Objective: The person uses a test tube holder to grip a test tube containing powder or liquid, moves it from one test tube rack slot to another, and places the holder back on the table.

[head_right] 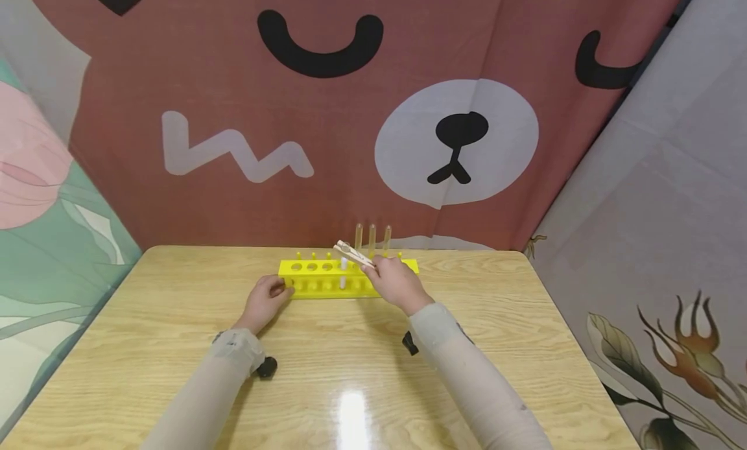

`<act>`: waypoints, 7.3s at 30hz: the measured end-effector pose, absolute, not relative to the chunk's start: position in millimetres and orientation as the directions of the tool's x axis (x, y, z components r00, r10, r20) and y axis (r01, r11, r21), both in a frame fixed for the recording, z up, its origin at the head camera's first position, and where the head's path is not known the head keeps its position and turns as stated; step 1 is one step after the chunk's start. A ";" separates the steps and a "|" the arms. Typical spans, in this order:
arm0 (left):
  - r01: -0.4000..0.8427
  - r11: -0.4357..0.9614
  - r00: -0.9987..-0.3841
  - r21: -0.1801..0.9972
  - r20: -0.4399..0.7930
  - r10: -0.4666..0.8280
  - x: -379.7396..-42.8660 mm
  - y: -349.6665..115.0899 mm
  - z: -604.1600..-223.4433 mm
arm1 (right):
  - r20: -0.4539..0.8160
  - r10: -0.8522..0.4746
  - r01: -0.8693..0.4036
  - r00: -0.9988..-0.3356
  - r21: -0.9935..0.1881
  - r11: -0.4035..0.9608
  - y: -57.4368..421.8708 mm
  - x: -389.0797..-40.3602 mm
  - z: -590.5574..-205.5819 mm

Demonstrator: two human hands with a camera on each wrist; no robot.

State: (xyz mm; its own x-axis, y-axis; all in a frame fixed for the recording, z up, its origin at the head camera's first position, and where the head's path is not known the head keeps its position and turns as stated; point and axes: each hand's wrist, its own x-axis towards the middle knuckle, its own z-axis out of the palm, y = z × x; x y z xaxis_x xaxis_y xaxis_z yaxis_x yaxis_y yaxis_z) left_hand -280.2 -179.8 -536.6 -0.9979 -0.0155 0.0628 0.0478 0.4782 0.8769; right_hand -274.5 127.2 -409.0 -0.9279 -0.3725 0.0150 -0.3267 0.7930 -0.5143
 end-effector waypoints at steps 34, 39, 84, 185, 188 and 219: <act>0.052 0.481 -0.997 0.875 0.072 -0.022 -281.5 -178.7 -536.9 | 0.047 -0.367 -0.338 -0.929 -0.511 0.791 120.8 -277.4 -417.0; 0.057 0.485 -0.997 0.873 0.076 -0.020 -280.6 -179.4 -535.2 | 0.033 -0.382 -0.349 -0.924 -0.488 0.800 119.6 -277.7 -417.5; 0.062 0.476 -0.997 0.877 0.073 -0.006 -280.5 -180.4 -536.7 | 0.114 -0.360 -0.369 -0.926 -0.476 0.798 120.0 -274.0 -405.6; 0.034 0.476 -0.999 0.879 0.047 -0.015 -279.7 -179.6 -532.9 | 0.162 -0.123 -0.198 -0.979 -0.620 0.759 205.5 -273.5 -449.9; 0.037 0.474 -0.999 0.880 0.049 -0.013 -279.6 -179.7 -533.1 | 0.174 -0.113 -0.197 -0.978 -0.606 0.771 210.5 -274.7 -454.0; 0.060 0.464 -0.997 0.884 0.072 -0.007 -280.0 -182.3 -534.2 | 0.128 -0.011 -0.086 -0.992 -0.601 0.794 230.5 -279.7 -475.0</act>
State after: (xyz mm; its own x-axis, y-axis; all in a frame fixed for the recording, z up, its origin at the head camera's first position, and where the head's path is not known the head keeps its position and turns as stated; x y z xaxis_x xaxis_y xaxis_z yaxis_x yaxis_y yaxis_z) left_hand -280.0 -182.3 -534.2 -0.9974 -0.0075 0.0716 0.0600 0.4637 0.8839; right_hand -279.7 230.5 -475.0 -0.9918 -0.0111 0.1276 -0.0863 0.7943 -0.6014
